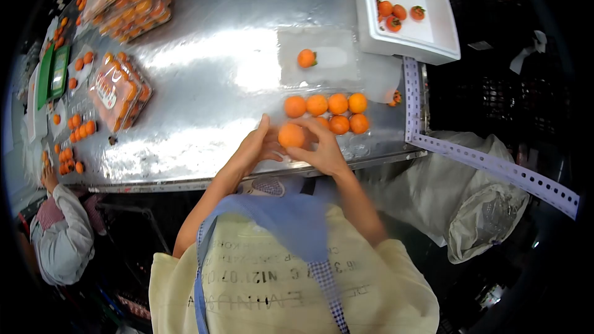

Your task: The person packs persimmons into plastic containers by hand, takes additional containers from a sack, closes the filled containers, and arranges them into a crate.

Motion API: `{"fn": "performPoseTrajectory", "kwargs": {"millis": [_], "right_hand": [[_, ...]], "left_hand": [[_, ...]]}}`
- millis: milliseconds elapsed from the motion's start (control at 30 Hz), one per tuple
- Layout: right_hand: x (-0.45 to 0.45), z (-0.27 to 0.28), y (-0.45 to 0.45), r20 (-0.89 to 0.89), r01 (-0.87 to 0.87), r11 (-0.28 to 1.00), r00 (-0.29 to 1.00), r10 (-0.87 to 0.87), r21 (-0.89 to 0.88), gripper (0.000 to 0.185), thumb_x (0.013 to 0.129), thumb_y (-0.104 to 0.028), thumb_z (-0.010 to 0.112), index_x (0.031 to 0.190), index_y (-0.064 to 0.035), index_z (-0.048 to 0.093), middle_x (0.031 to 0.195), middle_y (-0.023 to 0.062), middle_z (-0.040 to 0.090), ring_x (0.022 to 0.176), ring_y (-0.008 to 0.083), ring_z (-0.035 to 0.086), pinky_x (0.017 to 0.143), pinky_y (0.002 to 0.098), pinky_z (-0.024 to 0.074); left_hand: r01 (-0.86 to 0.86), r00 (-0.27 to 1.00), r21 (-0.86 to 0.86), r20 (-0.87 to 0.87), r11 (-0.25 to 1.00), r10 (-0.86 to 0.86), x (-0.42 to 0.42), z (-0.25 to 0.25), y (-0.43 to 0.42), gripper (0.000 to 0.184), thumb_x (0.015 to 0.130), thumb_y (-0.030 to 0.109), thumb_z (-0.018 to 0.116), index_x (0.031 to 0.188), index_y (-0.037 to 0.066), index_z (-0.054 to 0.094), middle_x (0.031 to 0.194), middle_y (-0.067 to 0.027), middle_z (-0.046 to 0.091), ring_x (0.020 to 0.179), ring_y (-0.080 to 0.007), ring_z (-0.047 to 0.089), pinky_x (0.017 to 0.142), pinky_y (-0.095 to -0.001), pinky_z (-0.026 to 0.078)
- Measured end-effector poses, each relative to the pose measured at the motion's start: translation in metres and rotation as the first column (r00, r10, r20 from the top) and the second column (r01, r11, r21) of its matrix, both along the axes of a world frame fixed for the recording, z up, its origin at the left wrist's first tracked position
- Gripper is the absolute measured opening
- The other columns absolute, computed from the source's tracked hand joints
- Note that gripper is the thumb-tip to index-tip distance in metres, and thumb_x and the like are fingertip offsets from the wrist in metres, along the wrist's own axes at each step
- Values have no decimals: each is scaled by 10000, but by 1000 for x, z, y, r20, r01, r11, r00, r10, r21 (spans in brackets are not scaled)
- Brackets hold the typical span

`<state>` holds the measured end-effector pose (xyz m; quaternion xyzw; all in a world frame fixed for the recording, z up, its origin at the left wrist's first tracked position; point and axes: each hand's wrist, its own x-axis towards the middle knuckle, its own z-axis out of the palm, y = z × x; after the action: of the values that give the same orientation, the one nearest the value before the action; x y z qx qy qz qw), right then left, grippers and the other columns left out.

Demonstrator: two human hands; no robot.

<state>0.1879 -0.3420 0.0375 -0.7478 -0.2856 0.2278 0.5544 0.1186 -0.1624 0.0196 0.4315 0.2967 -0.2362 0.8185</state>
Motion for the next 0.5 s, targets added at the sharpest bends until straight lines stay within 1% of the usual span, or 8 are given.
{"fn": "performPoseTrajectory", "kwargs": {"millis": [67, 100, 167, 200, 267, 300, 400, 500], "right_hand": [[-3, -7, -20, -301, 152, 985, 946, -123, 77, 526, 731, -112, 736, 1198, -21, 513, 1131, 70, 557, 1004, 164, 569, 856, 291, 465], [-4, -11, -31, -450, 233, 967, 878, -164, 101, 528, 734, -106, 731, 1204, -27, 504, 1152, 77, 554, 1038, 178, 567, 887, 302, 459], [-3, -17, -55, -482, 302, 952, 841, -246, 42, 570, 744, -86, 723, 1240, -39, 446, 1151, 94, 549, 1044, 189, 562, 891, 315, 462], [-3, -20, -67, -499, 348, 937, 818, -285, 36, 576, 746, -81, 721, 1245, -40, 436, 1151, 98, 548, 1043, 191, 562, 888, 318, 464], [-4, -25, -89, -501, 422, 905, 795, -341, 52, 599, 758, -47, 703, 1271, -31, 394, 1147, 106, 545, 1037, 193, 563, 877, 317, 469], [-4, -27, -99, -493, 457, 887, 789, -368, 70, 591, 760, -38, 700, 1267, -24, 397, 1146, 105, 545, 1031, 190, 566, 870, 309, 472], [-8, -31, -126, -499, 560, 823, 742, -448, 95, 568, 764, -14, 691, 1256, -6, 407, 1144, 104, 545, 1012, 184, 574, 846, 285, 482], [-9, -33, -139, -502, 631, 772, 691, -520, 70, 554, 765, -2, 688, 1248, 2, 417, 1139, 105, 546, 990, 174, 584, 810, 264, 494]], "left_hand": [[-8, 1000, 246, 3, 969, 7, 0, -33, -6, 502, 935, 417, 477, 1168, -27, 490, 1026, -141, 579, 805, -174, 594, 662, -296, 534], [-15, 1000, 299, 17, 954, 10, 2, -46, -9, 475, 925, 384, 504, 1161, -28, 491, 1020, -137, 578, 802, -170, 593, 654, -293, 536], [-33, 999, 404, 36, 914, 20, 5, -66, -14, 428, 906, 318, 558, 1147, -30, 494, 1008, -128, 574, 796, -160, 591, 640, -287, 539], [-19, 999, 401, 50, 916, -1, 10, -70, -15, 371, 896, 253, 579, 1130, -25, 501, 919, -111, 574, 743, -151, 602, 602, -274, 541], [37, 994, 422, 82, 906, -79, 17, -71, -20, 285, 897, 213, 582, 1067, -7, 522, 856, -74, 575, 694, -129, 602, 587, -262, 542], [66, 989, 433, 95, 899, -118, 20, -72, -22, 242, 897, 194, 584, 1036, 2, 533, 824, -56, 576, 670, -118, 602, 579, -256, 542], [42, 986, 497, 122, 867, -117, 26, -77, -24, 126, 883, 108, 590, 931, 9, 529, 733, -34, 566, 594, -101, 589, 513, -233, 521], [21, 987, 523, 124, 852, -100, 28, -72, -25, 82, 875, 65, 586, 869, 19, 518, 721, -36, 562, 567, -90, 581, 470, -222, 498]]}}
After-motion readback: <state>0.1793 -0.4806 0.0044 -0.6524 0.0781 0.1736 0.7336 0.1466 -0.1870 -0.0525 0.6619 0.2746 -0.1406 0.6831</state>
